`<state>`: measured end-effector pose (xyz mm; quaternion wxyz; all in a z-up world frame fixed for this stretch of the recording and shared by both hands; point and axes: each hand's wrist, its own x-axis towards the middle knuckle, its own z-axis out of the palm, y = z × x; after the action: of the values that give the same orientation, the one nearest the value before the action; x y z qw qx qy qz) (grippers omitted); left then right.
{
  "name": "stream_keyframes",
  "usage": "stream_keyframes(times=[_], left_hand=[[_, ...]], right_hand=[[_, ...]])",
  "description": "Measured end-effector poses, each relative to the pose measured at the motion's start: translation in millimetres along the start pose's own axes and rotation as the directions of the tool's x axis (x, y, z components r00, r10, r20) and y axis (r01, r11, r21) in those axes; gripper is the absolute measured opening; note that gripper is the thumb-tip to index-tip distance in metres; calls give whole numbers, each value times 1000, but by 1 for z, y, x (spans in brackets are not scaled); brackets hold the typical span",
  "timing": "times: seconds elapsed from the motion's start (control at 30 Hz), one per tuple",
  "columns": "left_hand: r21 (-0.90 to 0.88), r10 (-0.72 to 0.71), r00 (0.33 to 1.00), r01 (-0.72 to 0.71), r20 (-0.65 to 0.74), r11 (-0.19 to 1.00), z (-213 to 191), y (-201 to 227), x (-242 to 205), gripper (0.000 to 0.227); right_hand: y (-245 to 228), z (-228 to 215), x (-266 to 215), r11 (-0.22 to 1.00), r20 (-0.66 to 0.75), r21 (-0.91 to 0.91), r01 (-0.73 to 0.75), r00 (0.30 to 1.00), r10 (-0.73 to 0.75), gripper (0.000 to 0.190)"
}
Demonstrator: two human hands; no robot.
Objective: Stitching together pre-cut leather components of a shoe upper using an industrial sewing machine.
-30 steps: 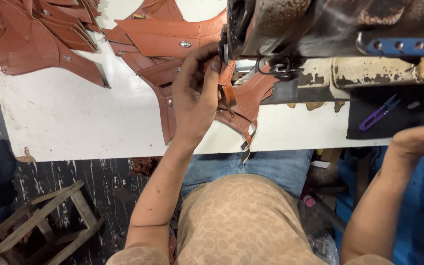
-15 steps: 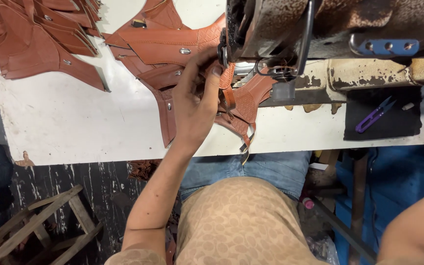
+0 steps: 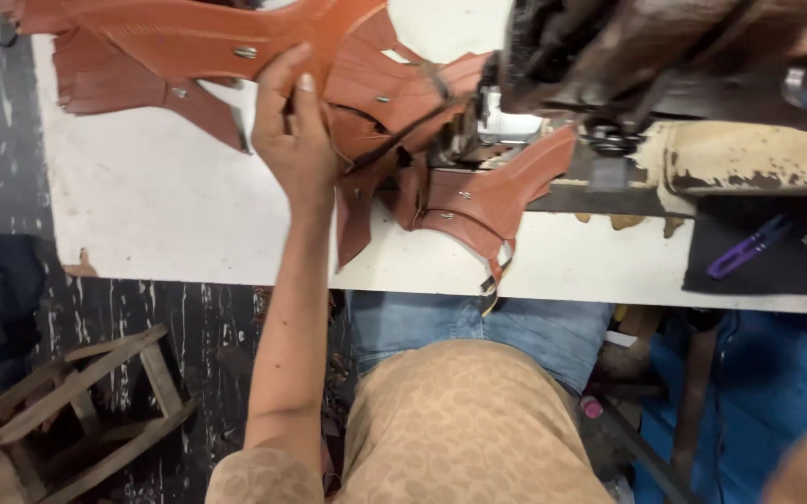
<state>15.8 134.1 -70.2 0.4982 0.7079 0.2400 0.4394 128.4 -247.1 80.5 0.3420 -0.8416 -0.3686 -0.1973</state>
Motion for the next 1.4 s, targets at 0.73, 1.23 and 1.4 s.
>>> stream_keyframes(times=[0.73,1.23,1.4], left_hand=[[847,-20,950,-268,312,458,-41,-61,-34,67],[3,-429,802,471,416,882,25,115,-91,41],[-289,-209,792,434,574,854,42,93,-8,63]], right_hand=[[16,141,-137,434,349,513,-741,642,682,19],[-68,143,-36,579,243,704,-412,905,348,38],[-33,161,-22,198,536,733,-651,731,423,48]])
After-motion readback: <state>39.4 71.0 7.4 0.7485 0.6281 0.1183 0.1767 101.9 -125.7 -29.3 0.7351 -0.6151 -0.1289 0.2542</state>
